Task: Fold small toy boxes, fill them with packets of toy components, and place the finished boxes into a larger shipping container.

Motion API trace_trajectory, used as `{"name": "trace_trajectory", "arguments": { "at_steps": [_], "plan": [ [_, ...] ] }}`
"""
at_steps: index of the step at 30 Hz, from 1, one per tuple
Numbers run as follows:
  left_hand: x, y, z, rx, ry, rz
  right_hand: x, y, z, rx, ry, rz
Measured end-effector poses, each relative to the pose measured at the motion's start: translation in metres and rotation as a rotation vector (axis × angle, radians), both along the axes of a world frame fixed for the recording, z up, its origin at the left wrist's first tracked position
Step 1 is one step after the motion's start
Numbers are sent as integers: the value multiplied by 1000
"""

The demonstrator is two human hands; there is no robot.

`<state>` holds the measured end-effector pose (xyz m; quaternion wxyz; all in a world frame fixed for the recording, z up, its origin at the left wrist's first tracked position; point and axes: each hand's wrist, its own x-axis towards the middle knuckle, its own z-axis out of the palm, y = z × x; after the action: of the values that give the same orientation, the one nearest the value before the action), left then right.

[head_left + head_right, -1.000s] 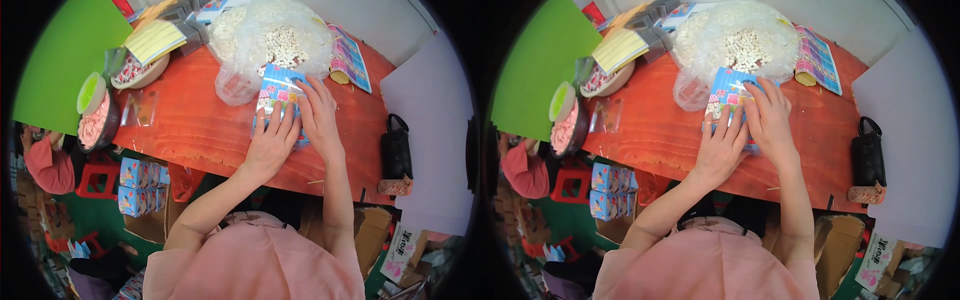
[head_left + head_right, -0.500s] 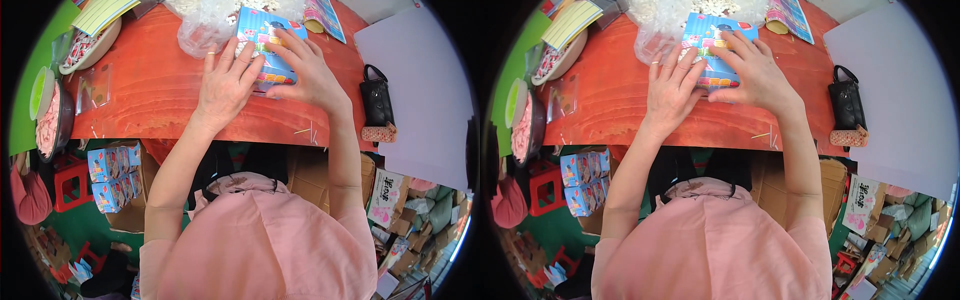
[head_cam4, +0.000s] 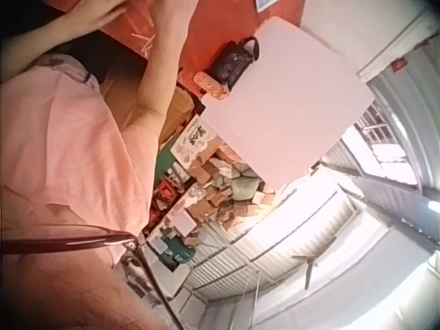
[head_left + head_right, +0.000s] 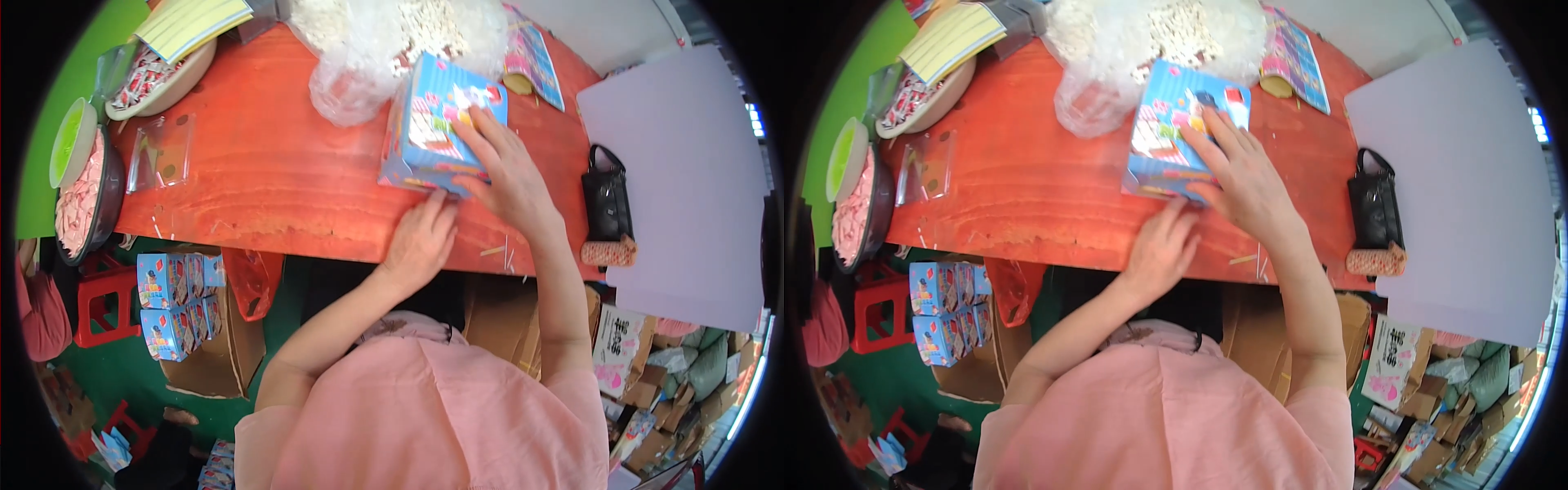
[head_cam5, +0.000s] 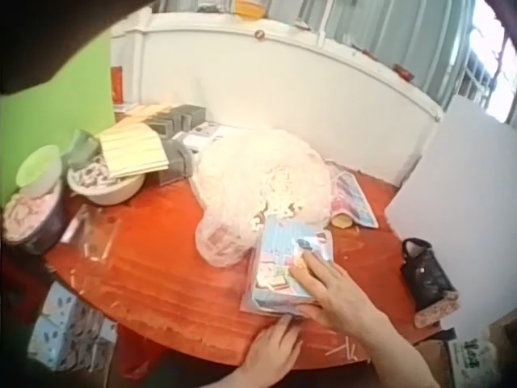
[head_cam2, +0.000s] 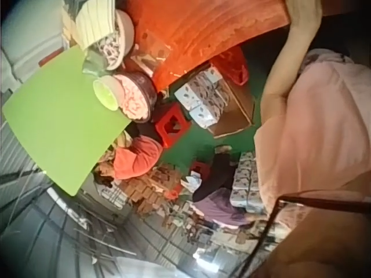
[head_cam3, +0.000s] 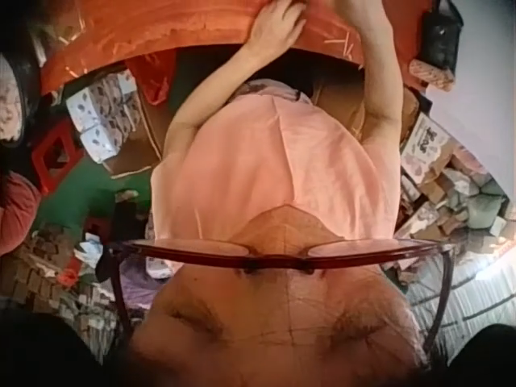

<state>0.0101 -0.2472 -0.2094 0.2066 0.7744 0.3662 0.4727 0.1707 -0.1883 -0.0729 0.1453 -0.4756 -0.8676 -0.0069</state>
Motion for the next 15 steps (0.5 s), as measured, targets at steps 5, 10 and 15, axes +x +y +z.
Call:
{"name": "trace_trajectory", "arguments": {
  "at_steps": [5,10,15],
  "plan": [
    [-5,5,-1,-135,-16,-134,-5,-2,3,-8,21,-10],
    [-7,1,4,-84,40,-107,-6,-2,4,11,19,-7],
    [-9,-7,8,-196,24,-153,-10,-4,8,-26,-50,-32]
  ]
}}
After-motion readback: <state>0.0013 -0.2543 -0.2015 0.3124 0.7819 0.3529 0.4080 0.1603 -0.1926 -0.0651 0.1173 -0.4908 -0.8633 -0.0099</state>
